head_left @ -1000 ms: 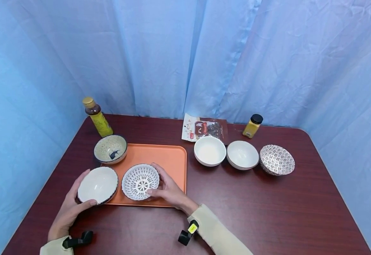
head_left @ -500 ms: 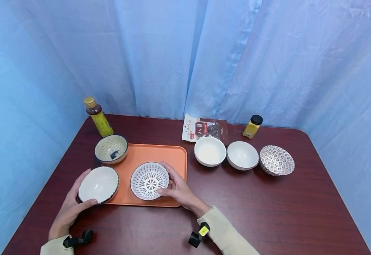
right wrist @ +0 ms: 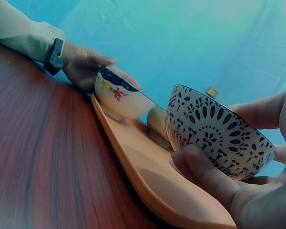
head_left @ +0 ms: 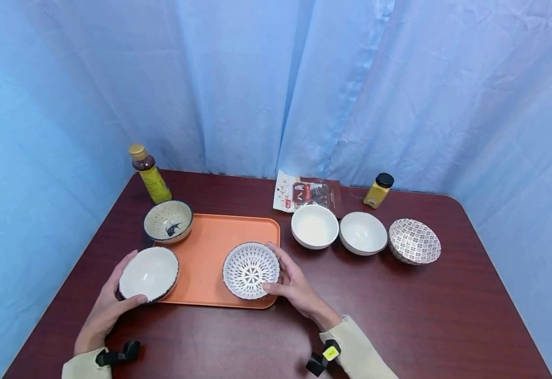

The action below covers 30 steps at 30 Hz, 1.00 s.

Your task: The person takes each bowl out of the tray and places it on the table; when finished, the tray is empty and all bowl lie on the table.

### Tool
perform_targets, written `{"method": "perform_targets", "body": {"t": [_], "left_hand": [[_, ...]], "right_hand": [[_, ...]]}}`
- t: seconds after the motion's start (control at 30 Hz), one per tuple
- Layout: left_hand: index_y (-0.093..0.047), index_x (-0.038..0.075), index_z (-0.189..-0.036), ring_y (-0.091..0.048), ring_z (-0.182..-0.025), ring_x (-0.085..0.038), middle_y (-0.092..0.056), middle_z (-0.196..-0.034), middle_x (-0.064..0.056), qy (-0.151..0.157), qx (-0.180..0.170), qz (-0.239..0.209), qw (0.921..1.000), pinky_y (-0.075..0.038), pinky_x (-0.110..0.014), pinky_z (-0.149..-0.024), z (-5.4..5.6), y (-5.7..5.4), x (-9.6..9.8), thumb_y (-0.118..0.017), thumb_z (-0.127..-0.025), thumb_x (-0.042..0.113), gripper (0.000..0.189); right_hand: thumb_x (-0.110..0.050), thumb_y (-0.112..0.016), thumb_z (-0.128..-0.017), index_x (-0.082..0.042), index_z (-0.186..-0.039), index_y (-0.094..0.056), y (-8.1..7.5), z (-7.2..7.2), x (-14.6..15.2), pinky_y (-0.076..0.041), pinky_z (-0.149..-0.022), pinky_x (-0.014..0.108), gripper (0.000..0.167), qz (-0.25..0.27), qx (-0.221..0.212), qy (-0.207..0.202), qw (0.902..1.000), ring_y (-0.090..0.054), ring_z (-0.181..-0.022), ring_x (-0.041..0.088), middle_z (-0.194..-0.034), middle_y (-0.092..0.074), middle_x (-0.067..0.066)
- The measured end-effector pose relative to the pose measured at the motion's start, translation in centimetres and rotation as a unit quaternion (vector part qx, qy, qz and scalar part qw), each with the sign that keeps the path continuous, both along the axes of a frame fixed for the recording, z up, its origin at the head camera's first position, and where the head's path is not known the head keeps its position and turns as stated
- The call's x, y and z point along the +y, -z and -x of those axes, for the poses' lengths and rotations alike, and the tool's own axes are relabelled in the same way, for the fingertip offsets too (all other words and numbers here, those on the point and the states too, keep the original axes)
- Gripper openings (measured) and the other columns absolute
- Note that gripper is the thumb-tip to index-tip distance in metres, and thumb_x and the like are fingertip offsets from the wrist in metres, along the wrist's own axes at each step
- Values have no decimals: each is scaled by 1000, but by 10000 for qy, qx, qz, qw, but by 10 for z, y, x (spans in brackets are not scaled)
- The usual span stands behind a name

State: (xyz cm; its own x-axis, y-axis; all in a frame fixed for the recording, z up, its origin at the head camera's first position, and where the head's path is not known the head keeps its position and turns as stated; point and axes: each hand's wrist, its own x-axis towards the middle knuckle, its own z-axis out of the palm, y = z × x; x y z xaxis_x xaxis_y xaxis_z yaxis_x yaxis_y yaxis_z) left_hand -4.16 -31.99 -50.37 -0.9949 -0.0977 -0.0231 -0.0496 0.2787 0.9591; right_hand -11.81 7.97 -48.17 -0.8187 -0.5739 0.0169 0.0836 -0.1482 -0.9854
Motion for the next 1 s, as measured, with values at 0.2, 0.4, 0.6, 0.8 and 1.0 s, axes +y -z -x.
{"method": "perform_targets", "body": {"t": [0.2,0.4,0.6,0.8,1.0], "left_hand": [[-23,23,-161,-35,-123,14,-35,-141,32,9,125,-78,9999,-28,-4,-91,0,1,0,-73,-82,-1,97],[-23,24,-160,-34,-123,14,-35,-141,32,-5,124,-48,9999,-28,-4,-91,-1,1,0,-73,-82,-1,96],[-23,24,-160,-35,-123,13,-35,-140,32,-4,100,-92,9999,-28,-5,-91,-1,0,1,-73,-82,-1,97],[-23,24,-160,-35,-123,13,-35,-140,32,-1,121,-58,9999,-28,-4,-91,0,0,1,-73,-82,-1,96],[-22,24,-161,-34,-124,12,-34,-141,32,1,107,-1,9999,-28,-4,-91,1,1,1,-73,-82,0,96]], "right_hand": [[5,-67,-86,-1,-159,-13,0,-5,23,-56,-88,24,92,130,90,112,9998,-51,-126,12,-160,-23,29],[9,-64,-86,2,-159,-9,5,-9,43,-57,-85,25,92,296,69,288,9991,-53,-125,9,-160,-18,32],[9,-63,-87,3,-158,-10,10,-12,61,-58,-85,27,89,310,181,384,9986,-52,-127,9,-159,-18,30],[10,-61,-88,5,-158,-6,14,-14,78,-56,-89,27,89,443,217,419,9979,-52,-128,9,-159,-23,20],[9,-61,-88,3,-158,-6,17,-15,94,-55,-94,27,89,376,270,575,9973,-51,-130,6,-158,-30,8]]}}
